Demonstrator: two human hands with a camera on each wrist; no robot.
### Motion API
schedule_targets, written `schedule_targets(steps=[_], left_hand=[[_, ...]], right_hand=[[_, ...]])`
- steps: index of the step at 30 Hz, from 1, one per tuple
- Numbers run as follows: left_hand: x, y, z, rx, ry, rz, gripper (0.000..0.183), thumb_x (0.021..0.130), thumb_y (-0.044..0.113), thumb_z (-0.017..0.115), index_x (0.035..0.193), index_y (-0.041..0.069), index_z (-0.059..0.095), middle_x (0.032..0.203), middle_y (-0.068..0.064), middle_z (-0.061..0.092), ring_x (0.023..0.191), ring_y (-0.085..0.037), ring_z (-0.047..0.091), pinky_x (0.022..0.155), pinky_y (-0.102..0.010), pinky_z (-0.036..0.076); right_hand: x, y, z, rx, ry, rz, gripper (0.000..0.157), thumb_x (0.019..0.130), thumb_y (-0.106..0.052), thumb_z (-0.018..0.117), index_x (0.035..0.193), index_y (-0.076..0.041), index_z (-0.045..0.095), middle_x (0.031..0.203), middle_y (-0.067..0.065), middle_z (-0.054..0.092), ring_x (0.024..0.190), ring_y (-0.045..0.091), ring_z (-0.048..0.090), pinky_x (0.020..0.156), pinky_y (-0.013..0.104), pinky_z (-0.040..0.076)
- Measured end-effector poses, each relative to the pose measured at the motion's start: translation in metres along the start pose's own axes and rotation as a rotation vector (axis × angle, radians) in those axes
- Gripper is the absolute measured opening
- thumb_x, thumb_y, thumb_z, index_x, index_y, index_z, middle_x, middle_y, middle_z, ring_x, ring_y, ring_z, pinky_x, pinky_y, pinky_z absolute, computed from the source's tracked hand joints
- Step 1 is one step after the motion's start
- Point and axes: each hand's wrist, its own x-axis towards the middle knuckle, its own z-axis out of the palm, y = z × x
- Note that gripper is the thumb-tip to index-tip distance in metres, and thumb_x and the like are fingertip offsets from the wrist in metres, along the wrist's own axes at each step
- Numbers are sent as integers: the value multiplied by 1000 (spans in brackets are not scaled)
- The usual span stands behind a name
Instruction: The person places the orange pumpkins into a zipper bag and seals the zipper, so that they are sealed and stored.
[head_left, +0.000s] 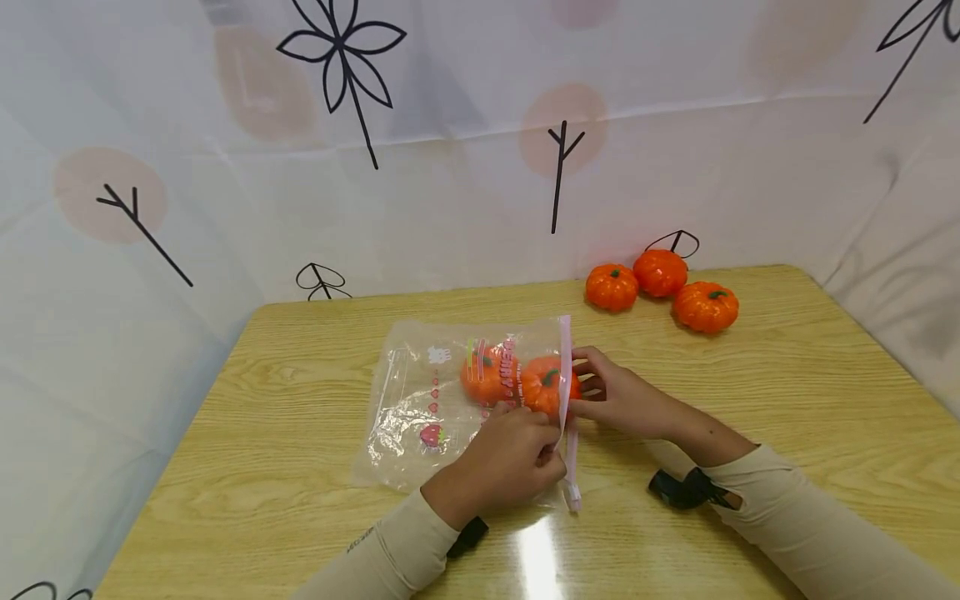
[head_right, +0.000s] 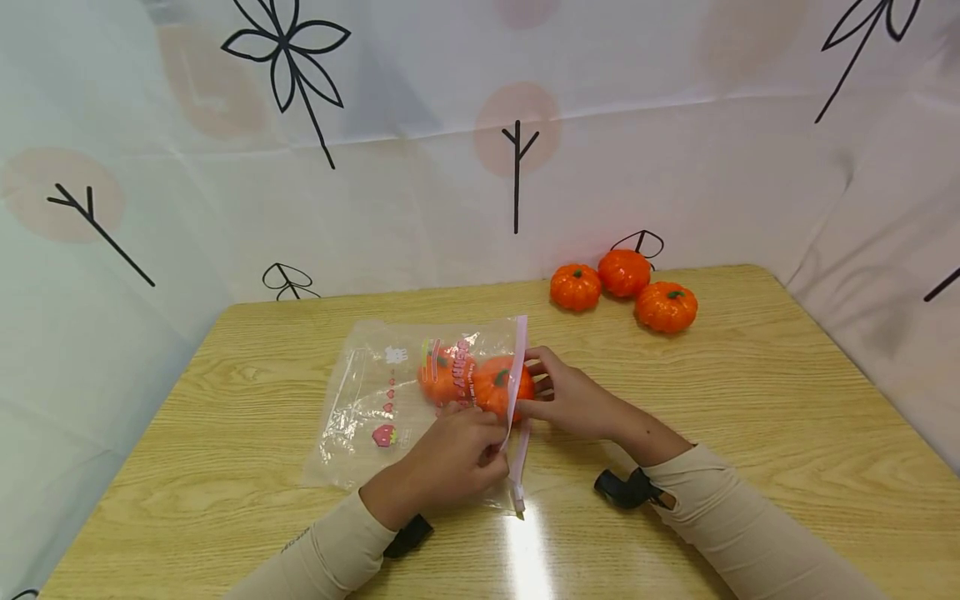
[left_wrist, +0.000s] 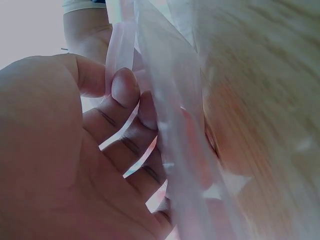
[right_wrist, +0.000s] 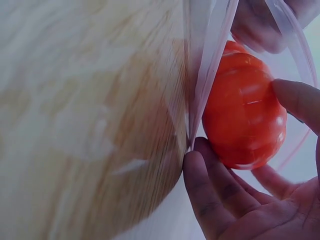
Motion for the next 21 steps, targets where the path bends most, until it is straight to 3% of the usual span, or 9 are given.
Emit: schedule_targets(steps=[8, 11, 16, 21], left_hand=[[0, 0, 0, -4, 8, 3, 27, 81, 24, 61, 60, 24, 43, 65, 14, 41, 61, -3, 39, 71, -26, 28], [0, 0, 0, -5, 5, 1, 28, 81, 24, 61, 60, 24, 43, 65, 13, 41, 61, -3, 39, 71, -27, 28], [0, 0, 1, -2, 6, 1, 28, 82, 24, 61, 61, 24, 43, 65, 14, 41, 61, -3, 39, 71, -27, 28], [0, 0, 1, 4, 13, 6, 27, 81, 24, 61, 61, 24, 43, 65, 13, 40, 61, -3, 39, 73, -28, 30]], right_hand=[[0, 0, 2, 65, 20, 7, 41, 93, -15, 69, 110, -1, 34, 124, 22, 56, 115, 30, 64, 87, 27, 55], [0, 0, 2, 18, 31, 9, 35, 92, -17, 72, 97, -2, 41, 102, 13, 56, 95, 17, 64, 71, 20, 51], [1, 1, 2, -87, 36, 2, 31, 90, -24, 73, 80, -8, 49, 79, 1, 49, 65, 10, 45, 56, 22, 37], [0, 0, 2, -60, 20, 10, 25, 91, -23, 73, 83, -9, 54, 89, 2, 60, 79, 10, 58, 64, 22, 45]])
